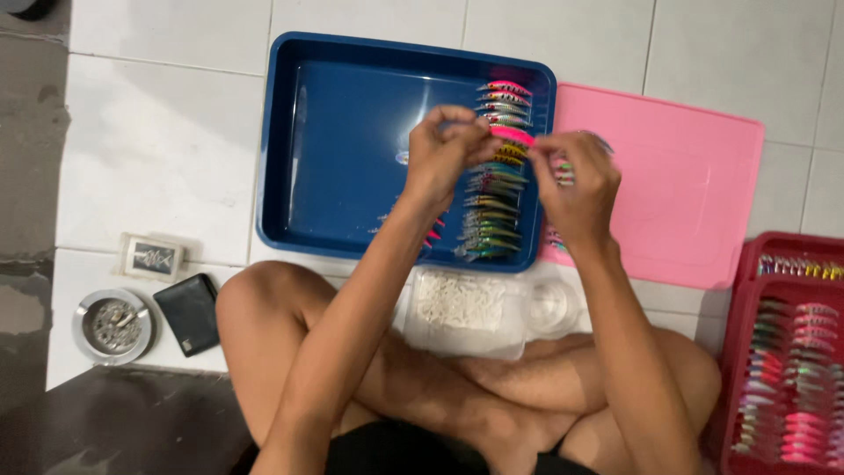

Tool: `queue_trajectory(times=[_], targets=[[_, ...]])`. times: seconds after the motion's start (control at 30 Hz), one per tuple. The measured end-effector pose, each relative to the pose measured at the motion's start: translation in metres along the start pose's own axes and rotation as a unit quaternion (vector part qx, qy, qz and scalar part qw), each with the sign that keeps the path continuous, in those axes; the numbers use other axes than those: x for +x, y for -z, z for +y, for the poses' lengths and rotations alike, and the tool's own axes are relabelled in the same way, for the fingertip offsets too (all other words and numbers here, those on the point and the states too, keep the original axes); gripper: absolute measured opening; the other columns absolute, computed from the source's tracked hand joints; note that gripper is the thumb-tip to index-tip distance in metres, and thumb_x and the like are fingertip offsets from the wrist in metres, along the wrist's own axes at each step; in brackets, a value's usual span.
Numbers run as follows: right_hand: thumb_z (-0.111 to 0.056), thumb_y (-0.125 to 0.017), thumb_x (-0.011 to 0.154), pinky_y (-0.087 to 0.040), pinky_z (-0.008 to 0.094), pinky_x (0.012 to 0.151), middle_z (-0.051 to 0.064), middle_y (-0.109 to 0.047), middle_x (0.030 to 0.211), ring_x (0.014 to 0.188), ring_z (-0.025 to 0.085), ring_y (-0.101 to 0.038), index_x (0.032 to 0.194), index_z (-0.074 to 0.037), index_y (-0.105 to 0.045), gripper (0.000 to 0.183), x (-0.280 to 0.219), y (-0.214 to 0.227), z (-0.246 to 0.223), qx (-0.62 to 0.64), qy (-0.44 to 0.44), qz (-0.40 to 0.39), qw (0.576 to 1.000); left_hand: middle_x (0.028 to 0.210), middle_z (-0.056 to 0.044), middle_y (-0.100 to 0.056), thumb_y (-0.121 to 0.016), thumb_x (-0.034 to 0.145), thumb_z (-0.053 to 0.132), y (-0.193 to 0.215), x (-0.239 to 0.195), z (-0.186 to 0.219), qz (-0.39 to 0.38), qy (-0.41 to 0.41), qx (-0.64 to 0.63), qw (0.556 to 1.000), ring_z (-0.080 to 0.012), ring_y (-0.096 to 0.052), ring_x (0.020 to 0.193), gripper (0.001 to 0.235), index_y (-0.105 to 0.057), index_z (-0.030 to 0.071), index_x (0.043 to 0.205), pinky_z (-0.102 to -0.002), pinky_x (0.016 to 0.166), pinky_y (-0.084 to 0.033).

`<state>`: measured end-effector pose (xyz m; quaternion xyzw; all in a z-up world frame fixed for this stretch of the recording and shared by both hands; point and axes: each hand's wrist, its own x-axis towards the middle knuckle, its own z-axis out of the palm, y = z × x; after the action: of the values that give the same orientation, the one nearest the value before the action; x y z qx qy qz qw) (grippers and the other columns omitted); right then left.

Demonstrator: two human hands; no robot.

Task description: The person sits on the floor and assembles fishing lures by inserting small white plastic pieces into the body of pink lures. They pick up a lure, insert the piece, and place it into a blue tray, repeating this process for multiple lures.

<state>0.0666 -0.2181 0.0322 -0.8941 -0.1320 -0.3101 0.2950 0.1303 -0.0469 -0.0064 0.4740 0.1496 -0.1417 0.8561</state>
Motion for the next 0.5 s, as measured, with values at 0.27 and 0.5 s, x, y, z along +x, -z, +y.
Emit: queue_trajectory(times=[0.27,0.5], targets=[[0.003,-0.088,0.088,-0.047,0.040,0.085,0.002,-0.076,0.091,0.088,0.026,-0.069,0.104,-0.011,-0.075,0.025,0.031,-0.052,0.082,-0.025,-0.084,-0.104,0.991,0.077,-0.004,-0.077,-0.076,0.087,0.010,0.009,0.104,-0.037,-0.037,-0.118,0.329,0.936,-0.0140,-0.078,0.069,0.010,-0.076,0.010,0.097,-0.027,0.069,-0.065],[-0.004,-0.090,0.090,-0.040,0.037,0.084,-0.004,-0.077,0.089,0.079,0.021,-0.063,0.104,-0.014,-0.075,0.022,0.021,-0.068,0.110,-0.086,-0.071,-0.174,0.978,0.082,-0.002,-0.072,-0.078,0.086,0.020,0.016,0.109,-0.041,-0.038,-0.206,0.521,0.827,-0.0281,-0.072,0.089,0.003,-0.078,0.022,0.088,-0.045,0.083,-0.059]])
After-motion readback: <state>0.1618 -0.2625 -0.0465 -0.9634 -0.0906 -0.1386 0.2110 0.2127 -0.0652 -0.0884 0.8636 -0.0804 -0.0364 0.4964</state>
